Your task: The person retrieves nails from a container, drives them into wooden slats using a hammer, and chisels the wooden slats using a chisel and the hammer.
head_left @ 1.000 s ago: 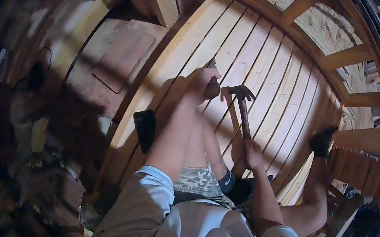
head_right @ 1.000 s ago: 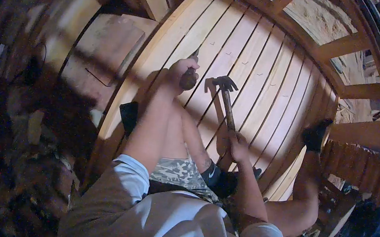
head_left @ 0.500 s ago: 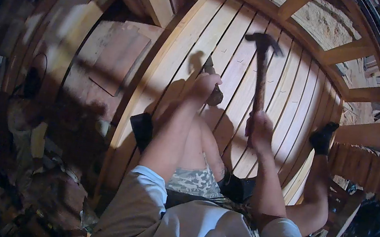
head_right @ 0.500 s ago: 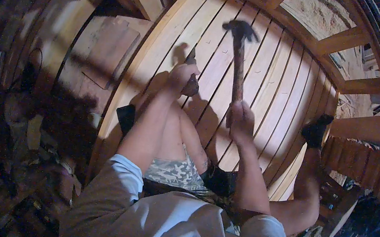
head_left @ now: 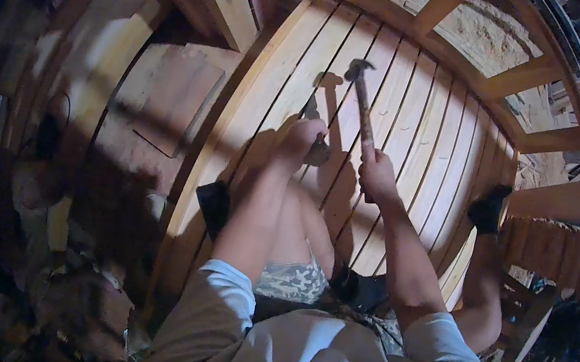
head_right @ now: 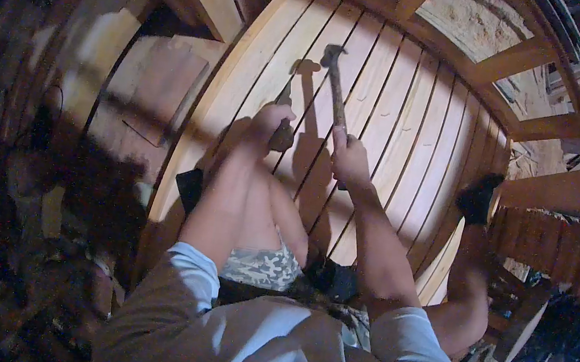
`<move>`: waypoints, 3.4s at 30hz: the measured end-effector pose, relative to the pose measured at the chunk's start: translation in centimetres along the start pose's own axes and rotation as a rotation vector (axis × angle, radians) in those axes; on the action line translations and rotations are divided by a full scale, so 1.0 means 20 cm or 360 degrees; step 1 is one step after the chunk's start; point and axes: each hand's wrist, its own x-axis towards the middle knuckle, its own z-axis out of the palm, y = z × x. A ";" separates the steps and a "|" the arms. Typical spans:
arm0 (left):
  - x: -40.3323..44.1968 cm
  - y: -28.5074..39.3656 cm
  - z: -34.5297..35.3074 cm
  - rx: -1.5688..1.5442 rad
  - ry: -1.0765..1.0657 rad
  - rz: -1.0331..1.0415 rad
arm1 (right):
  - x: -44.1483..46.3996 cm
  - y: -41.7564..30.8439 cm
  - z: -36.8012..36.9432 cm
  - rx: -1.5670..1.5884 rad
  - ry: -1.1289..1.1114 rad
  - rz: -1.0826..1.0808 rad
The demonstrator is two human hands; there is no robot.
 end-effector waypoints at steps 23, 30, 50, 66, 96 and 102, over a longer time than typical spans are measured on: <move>0.04 -0.07 -0.02 -0.0180 0.0087 0.0251 | -0.06 0.15 0.18 0.0446 0.0177 -0.0972; -0.01 0.00 -0.02 -0.0275 -0.0002 0.0007 | -0.01 0.11 0.16 0.0038 0.0174 -0.0289; -0.19 0.12 -0.13 -0.0370 -0.0171 -0.0220 | -0.29 0.67 -0.03 -0.0273 0.0083 -0.0165; -0.13 0.08 -0.08 -0.0273 -0.0002 -0.0250 | 0.06 0.17 0.14 -0.0102 0.0103 -0.0229; -0.09 0.03 0.11 -0.0323 -0.0271 -0.0459 | -0.51 0.86 0.02 -0.0078 0.0211 -0.0161; -0.05 -0.04 0.08 -0.0301 -0.0328 -0.0450 | -0.51 0.90 0.02 -0.0071 0.0125 -0.0114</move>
